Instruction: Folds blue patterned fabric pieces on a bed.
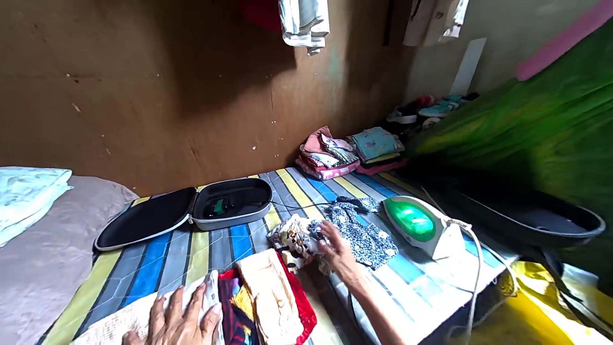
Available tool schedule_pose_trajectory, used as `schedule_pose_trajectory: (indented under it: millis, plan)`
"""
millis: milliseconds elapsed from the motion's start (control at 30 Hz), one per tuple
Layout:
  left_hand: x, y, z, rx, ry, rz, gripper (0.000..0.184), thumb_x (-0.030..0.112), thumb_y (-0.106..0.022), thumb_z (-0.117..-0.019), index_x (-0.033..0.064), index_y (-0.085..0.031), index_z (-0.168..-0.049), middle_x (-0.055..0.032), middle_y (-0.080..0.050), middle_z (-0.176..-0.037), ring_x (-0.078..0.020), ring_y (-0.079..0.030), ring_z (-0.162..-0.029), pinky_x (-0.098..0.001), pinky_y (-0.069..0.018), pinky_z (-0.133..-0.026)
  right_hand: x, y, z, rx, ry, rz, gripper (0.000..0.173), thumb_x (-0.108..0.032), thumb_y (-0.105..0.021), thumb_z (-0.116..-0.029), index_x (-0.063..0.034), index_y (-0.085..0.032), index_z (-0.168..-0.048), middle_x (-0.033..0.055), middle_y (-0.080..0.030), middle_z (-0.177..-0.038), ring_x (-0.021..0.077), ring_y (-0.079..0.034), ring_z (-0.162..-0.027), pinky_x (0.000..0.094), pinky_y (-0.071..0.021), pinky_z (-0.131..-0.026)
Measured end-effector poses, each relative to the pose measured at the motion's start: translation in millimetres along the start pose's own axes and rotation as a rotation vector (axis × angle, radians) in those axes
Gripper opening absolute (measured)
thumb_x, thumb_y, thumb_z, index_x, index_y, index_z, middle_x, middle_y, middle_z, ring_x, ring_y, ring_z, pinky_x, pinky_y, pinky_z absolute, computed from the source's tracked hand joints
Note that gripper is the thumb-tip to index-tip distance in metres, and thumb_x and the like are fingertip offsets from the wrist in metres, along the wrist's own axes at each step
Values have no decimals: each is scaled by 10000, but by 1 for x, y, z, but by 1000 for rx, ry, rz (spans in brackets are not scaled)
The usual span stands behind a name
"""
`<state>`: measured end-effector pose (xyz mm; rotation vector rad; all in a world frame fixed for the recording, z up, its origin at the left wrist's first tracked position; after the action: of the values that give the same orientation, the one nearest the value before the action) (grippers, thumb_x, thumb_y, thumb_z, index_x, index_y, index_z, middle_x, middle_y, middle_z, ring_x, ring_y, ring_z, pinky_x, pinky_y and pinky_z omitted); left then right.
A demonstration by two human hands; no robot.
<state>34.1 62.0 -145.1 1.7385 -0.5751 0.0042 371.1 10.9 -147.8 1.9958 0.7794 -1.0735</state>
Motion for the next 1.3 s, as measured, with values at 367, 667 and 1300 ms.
schedule_pose_trajectory:
  millis: [367, 667, 1300]
  plan:
    - [2, 1, 0, 19, 15, -1, 623, 500, -485, -1015, 86, -548, -1477, -297, -381, -1572, -590, -209, -1477, -826, -57, -1092, 10, 22, 0, -14, -104, 422, 431, -294, -607, -1005, 52, -683, -1251, 281, -597, -1373, 421, -560, -1303, 549, -411, -1109]
    - [-2, -1, 3, 15, -4, 24, 606, 459, -513, -1015, 51, -556, -1461, -319, -383, -1561, -597, -213, -1471, -807, -55, -1115, -7, 14, -34, -78, -441, 624, 381, -256, -449, -1089, 4, -676, -1250, 261, -684, -1209, 418, -626, -1203, 593, -436, -1031]
    - [-12, 59, 18, 142, 418, 2170, 496, 417, -162, -1099, 93, -525, -1196, -51, -731, -995, -183, -737, -905, -383, -623, -769, -188, -163, 24, -518, -488, -868, 288, -98, -310, -1098, -61, -580, -1003, 26, -702, -777, 96, -702, -694, 269, -604, -653]
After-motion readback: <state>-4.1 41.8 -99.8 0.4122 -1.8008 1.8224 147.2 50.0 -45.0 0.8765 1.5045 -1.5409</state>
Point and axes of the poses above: each hand's wrist, its own z-axis away from the middle knuckle, its own y-axis out of the back of the hand, x = y × z, the point moved 2 cm from there along -z, towards the middle knuckle
